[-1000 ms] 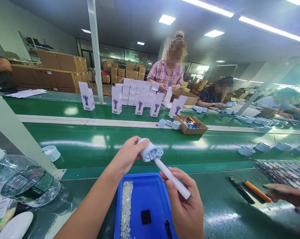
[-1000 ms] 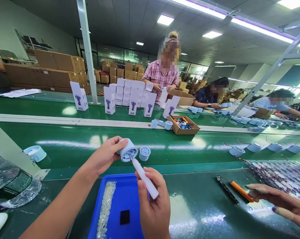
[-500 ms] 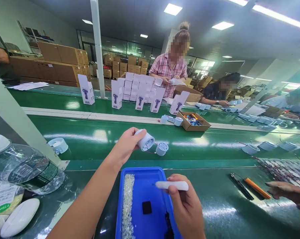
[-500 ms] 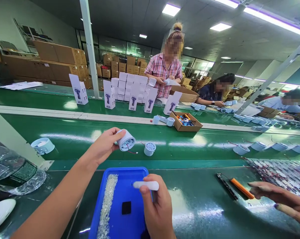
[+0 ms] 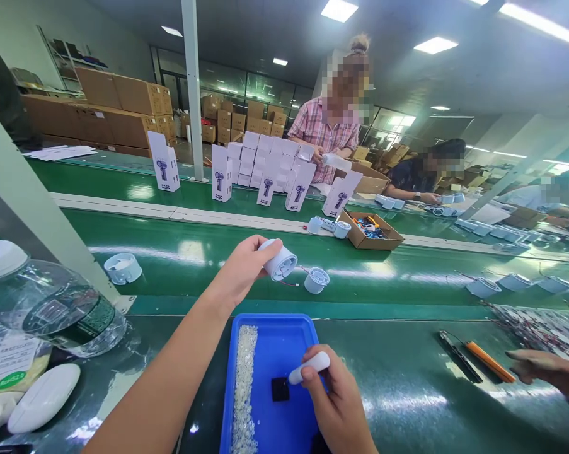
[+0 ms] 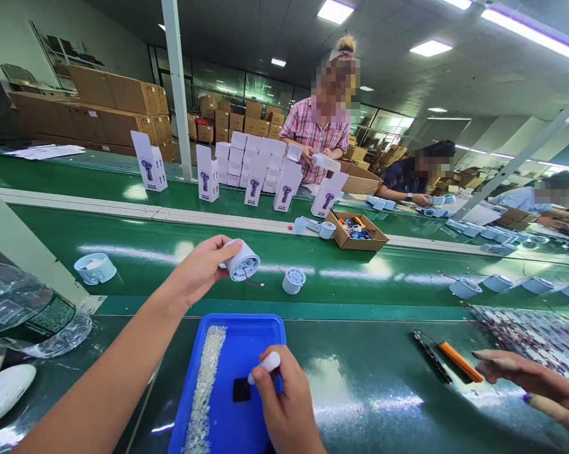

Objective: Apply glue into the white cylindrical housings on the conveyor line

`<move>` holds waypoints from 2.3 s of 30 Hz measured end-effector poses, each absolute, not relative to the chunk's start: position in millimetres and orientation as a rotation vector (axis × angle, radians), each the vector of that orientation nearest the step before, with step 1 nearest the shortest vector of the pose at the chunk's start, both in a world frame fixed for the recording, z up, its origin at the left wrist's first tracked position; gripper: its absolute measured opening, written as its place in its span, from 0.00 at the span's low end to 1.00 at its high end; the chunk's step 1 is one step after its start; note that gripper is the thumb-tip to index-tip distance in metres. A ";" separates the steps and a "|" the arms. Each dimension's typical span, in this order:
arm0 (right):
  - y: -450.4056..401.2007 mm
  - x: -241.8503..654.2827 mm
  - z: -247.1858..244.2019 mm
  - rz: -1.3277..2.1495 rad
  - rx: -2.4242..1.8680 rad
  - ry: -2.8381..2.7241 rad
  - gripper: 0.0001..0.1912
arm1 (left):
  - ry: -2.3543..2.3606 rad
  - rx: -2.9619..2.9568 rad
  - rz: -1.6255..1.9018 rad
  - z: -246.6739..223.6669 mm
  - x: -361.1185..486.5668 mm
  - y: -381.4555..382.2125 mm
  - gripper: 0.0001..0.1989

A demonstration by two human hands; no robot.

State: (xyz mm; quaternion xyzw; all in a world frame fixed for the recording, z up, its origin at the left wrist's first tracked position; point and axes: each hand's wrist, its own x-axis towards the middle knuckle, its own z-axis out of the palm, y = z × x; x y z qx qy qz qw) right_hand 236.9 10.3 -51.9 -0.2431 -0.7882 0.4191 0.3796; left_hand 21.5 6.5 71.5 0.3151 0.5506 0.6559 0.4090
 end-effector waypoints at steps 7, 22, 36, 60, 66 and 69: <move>9.8 232.2 -48.7 1.017 -0.590 -2.083 0.07 | 1.378 0.789 1.662 71.7 20.9 5.3 0.16; 8.4 235.4 -14.8 0.757 -0.556 -1.649 0.06 | 1.330 0.793 1.629 69.6 25.6 6.0 0.17; 16.3 212.7 4.0 0.963 -0.639 -1.510 0.05 | 1.282 0.807 1.576 73.1 39.8 8.0 0.19; 20.0 205.8 -0.8 1.001 -0.688 -1.451 0.07 | 1.354 0.827 1.531 75.2 47.1 5.6 0.20; 15.5 192.6 -15.9 0.882 -0.756 -1.475 0.09 | 1.490 0.877 1.591 77.3 55.9 6.6 0.18; 44.7 204.8 -17.4 0.910 -0.711 -1.617 0.08 | 1.524 0.864 1.791 76.6 62.4 4.0 0.19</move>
